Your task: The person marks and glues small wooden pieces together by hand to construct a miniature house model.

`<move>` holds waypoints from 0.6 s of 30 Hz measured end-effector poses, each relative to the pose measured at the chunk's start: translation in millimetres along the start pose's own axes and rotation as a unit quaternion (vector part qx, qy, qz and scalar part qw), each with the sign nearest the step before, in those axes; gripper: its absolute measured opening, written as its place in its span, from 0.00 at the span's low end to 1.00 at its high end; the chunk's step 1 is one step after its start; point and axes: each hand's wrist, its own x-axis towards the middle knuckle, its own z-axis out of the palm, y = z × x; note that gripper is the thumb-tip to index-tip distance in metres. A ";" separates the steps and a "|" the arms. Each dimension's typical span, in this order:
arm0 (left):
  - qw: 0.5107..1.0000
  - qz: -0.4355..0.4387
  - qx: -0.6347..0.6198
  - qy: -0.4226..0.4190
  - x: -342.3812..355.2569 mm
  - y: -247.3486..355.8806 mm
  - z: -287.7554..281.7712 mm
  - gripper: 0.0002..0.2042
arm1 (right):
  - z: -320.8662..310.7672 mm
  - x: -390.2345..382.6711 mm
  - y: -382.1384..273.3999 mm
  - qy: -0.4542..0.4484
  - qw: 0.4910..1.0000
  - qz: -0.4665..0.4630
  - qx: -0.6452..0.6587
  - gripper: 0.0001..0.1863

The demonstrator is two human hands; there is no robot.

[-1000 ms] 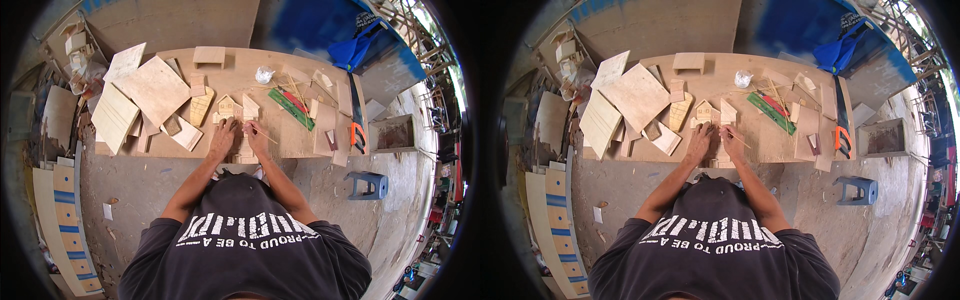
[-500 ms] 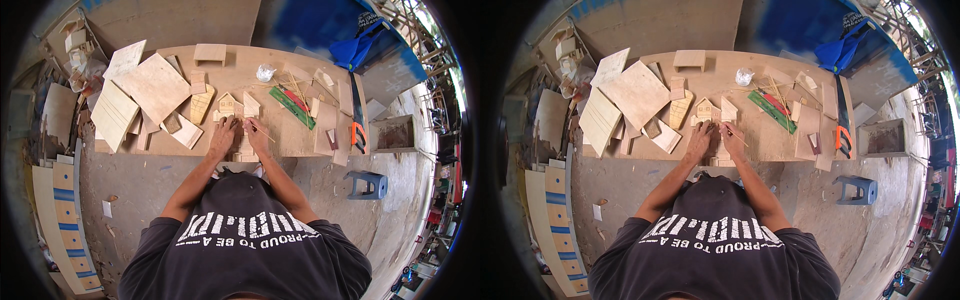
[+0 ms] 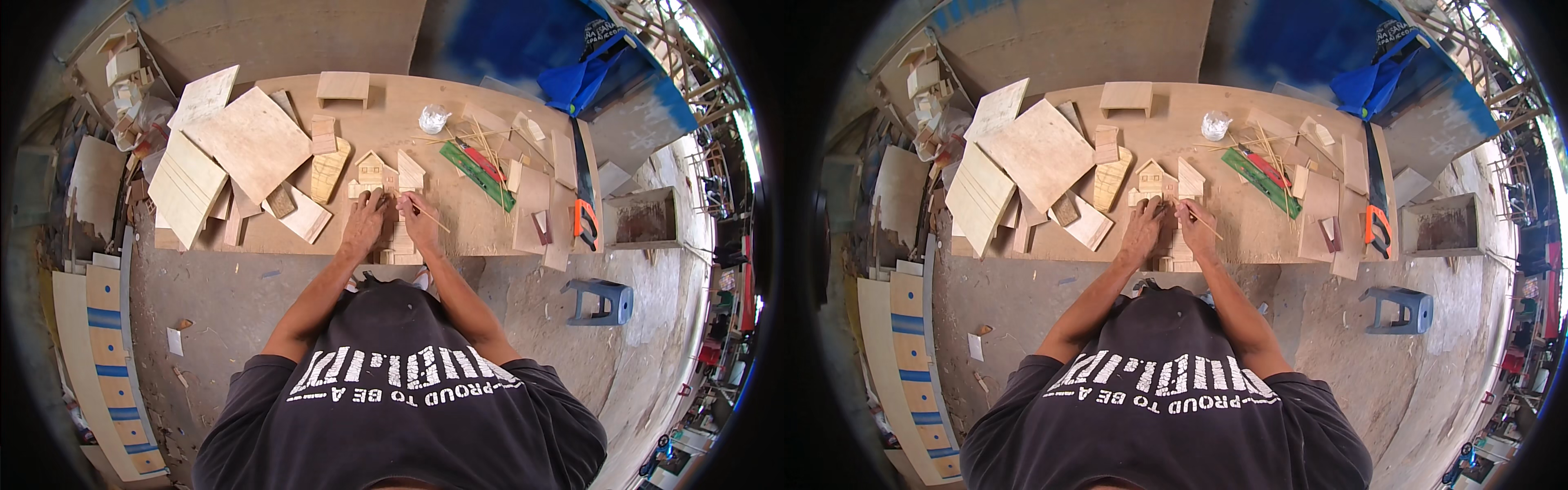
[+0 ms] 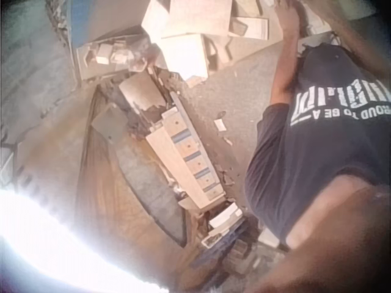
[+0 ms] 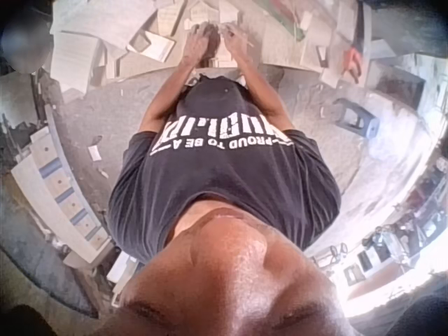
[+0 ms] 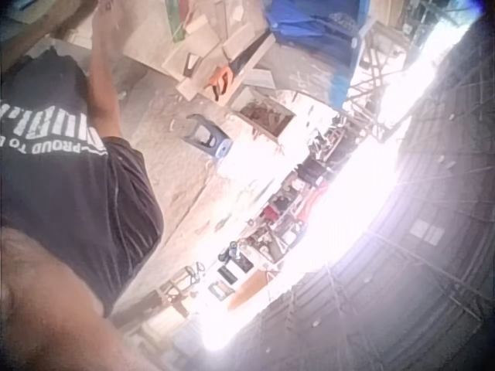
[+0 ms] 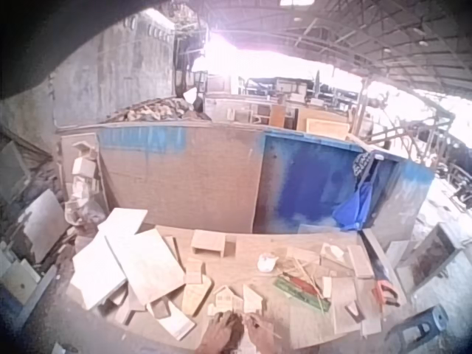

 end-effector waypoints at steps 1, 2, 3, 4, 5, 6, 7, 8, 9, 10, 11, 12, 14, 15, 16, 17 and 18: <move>1.000 -0.003 0.000 -0.007 0.0 -0.2 0.1 0.23 | -0.1 0.0 -0.4 -0.003 1.000 0.002 -0.005 0.12; 1.000 -0.003 0.000 -0.007 -0.2 -0.8 1.7 0.23 | -0.2 0.3 1.1 -0.003 1.000 0.002 -0.006 0.12; 1.000 0.000 0.002 0.001 -0.3 -1.3 3.3 0.23 | 0.1 0.7 2.5 -0.002 1.000 -0.006 -0.006 0.12; 1.000 0.002 0.003 0.009 -0.7 -1.9 4.7 0.23 | 0.3 0.9 3.9 0.000 1.000 -0.014 -0.006 0.12; 1.000 0.002 0.003 0.008 -0.5 -2.0 4.9 0.23 | 0.2 1.0 4.0 0.000 1.000 -0.014 -0.006 0.12; 1.000 0.002 0.004 0.005 -0.4 -2.1 4.9 0.23 | 0.2 1.0 4.0 0.000 1.000 -0.011 -0.003 0.12; 1.000 0.001 0.006 0.002 -0.3 -2.2 5.0 0.23 | 0.3 1.0 4.1 0.001 1.000 -0.009 0.000 0.12; 1.000 0.001 0.005 0.002 -0.1 -1.9 4.4 0.23 | 0.3 0.8 3.9 0.001 1.000 -0.009 0.000 0.12; 1.000 0.000 0.005 -0.004 0.1 -1.6 3.7 0.23 | 0.3 0.5 3.8 0.001 1.000 -0.007 0.001 0.12; 1.000 -0.001 0.004 -0.010 0.3 -1.3 3.1 0.23 | 0.2 0.3 3.6 0.002 1.000 -0.004 0.001 0.12; 1.000 -0.001 0.004 -0.010 0.3 -1.6 3.3 0.23 | 0.1 0.4 2.8 0.001 1.000 -0.004 0.001 0.12; 1.000 0.001 0.001 -0.003 0.4 -1.9 3.7 0.23 | -0.1 0.8 1.9 0.001 1.000 0.001 0.002 0.12; 1.000 0.003 -0.002 0.003 0.3 -2.0 3.8 0.23 | -0.1 0.8 0.9 0.000 1.000 0.007 0.002 0.12; 1.000 0.001 -0.004 0.002 0.1 -1.9 3.7 0.24 | 0.1 0.6 0.7 0.002 1.000 0.007 0.007 0.12; 1.000 -0.001 -0.006 0.001 0.0 -1.8 3.6 0.24 | 0.4 0.3 0.5 0.004 1.000 0.006 0.012 0.12; 1.000 -0.002 -0.006 0.001 -0.4 -2.1 4.2 0.24 | 0.7 -0.1 0.5 0.004 1.000 0.006 0.012 0.12; 1.000 0.001 -0.006 0.008 -0.7 -2.6 4.8 0.24 | 1.0 -0.7 0.5 0.008 1.000 0.005 0.023 0.12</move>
